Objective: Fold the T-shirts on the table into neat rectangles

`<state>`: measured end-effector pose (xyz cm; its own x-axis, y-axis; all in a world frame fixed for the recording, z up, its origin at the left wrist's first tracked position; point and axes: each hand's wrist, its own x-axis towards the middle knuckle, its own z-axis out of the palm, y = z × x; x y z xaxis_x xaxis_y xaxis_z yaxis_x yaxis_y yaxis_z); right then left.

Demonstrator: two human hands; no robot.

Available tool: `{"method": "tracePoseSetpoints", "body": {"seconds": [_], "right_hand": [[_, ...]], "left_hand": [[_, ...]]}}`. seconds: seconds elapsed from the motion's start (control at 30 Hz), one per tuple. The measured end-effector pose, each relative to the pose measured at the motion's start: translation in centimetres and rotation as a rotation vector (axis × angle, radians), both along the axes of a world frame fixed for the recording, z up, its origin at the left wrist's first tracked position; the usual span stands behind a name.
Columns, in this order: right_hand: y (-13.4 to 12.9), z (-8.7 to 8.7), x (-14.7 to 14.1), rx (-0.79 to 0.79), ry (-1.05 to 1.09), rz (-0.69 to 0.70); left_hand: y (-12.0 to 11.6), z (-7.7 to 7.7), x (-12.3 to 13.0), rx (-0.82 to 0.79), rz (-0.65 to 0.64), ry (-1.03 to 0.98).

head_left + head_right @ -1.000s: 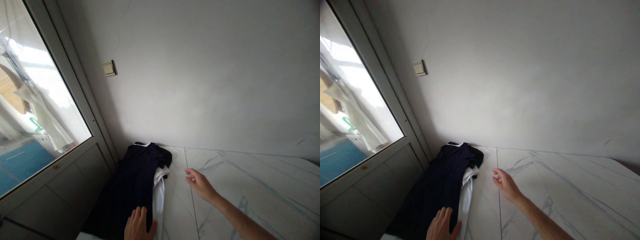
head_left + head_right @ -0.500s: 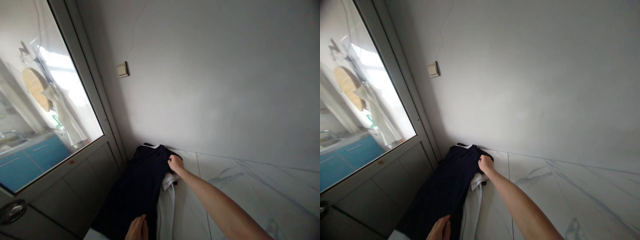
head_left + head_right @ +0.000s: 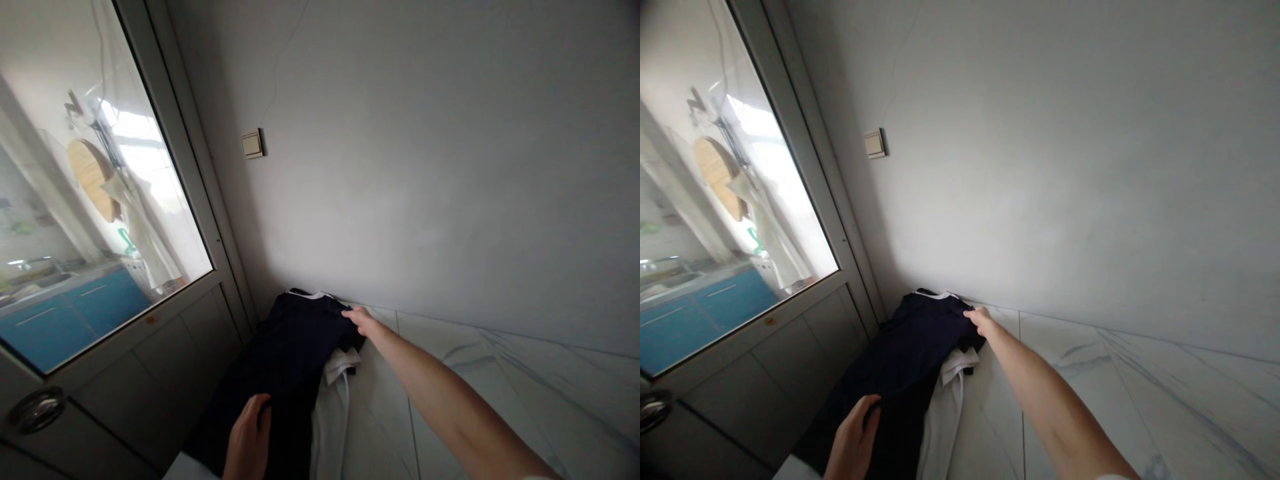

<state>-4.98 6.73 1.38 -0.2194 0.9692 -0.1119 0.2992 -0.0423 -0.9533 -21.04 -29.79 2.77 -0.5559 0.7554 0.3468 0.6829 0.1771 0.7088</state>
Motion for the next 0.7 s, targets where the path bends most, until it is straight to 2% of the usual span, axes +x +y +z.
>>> {"method": "tracePoseSetpoints", "body": {"seconds": [0.1,0.2,0.27,0.33,0.43,0.57,0.7], "right_hand": [[2.6,2.6,2.5,0.123,-0.09,-0.189],[5.3,5.3,6.3,0.241,-0.134,-0.294],[6.5,6.4,9.8,0.297,-0.153,-0.311],[6.9,6.5,14.2,0.334,-0.169,-0.316],[6.3,4.8,22.0,0.354,-0.19,-0.336],[3.5,0.8,32.7,0.314,-0.21,-0.368],[0.6,-2.6,41.5,0.289,-0.239,-0.443]], "left_hand": [[0.9,5.0,1.5,0.067,-0.066,0.084],[1.7,9.6,6.3,0.094,-0.199,0.134],[2.1,11.5,10.7,0.087,-0.315,0.146],[2.5,12.2,15.4,0.063,-0.463,0.163],[3.3,10.9,22.4,0.009,-0.682,0.208],[5.0,6.7,31.4,-0.106,-0.893,0.25],[6.3,2.7,39.0,-0.181,-1.052,0.311]]}}
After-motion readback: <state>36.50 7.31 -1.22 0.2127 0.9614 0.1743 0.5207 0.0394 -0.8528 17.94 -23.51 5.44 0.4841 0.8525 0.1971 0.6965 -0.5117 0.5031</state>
